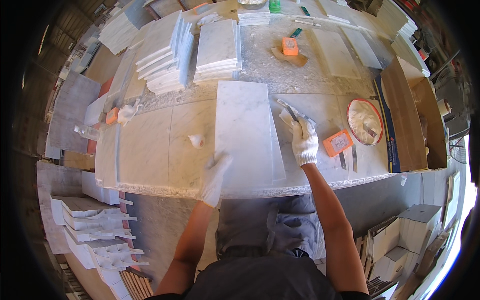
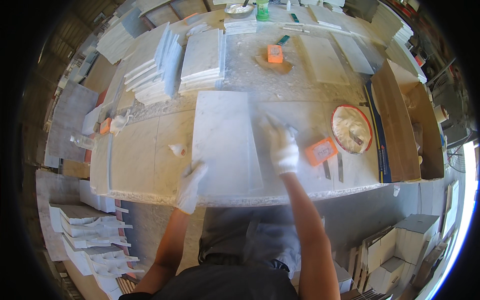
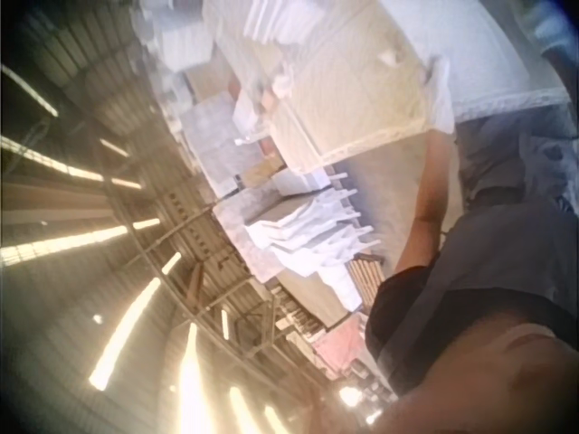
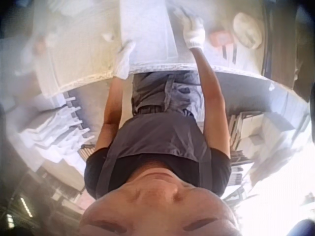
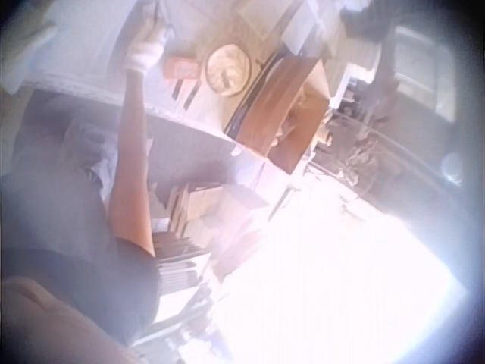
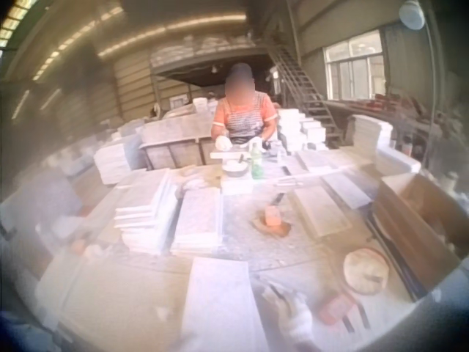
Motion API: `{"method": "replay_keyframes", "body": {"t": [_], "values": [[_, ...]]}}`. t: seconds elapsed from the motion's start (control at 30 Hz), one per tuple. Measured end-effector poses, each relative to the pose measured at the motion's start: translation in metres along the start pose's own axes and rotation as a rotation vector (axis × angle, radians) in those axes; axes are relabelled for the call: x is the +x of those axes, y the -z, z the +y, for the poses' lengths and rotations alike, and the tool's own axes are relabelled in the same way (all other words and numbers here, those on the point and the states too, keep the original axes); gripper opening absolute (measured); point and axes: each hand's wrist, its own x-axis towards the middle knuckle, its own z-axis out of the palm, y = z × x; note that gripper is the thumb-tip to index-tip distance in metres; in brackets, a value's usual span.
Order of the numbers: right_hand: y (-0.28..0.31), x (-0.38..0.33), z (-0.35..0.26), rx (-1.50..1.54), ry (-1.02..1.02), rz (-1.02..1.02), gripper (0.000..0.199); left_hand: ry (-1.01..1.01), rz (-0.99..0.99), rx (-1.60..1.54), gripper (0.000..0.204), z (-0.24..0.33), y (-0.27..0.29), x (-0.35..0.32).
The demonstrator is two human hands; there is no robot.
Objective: The person applies a white paste to the surface of a rectangular tile using a small spatula, then spreads it evenly across the tile. The person repeats this process on multiple tiles, placing each finished tile aside on the workbench.
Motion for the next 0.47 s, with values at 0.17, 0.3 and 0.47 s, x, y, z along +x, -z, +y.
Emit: {"method": "replay_keyframes", "body": {"t": [0.17,0.3,0.47], "values": [[0.004,0.001,-0.005,0.024,0.035,0.008,0.027,-0.084,-0.002,0.049,0.044,0.009,-0.007,-0.01],[0.001,0.0,0.0,0.018,0.027,0.012,0.026,-0.131,0.056,0.035,0.042,0.004,-0.008,-0.019],[-0.004,-0.001,0.011,0.046,-0.028,-0.013,0.026,-0.179,0.118,0.059,0.046,-0.016,-0.002,-0.026]]}}
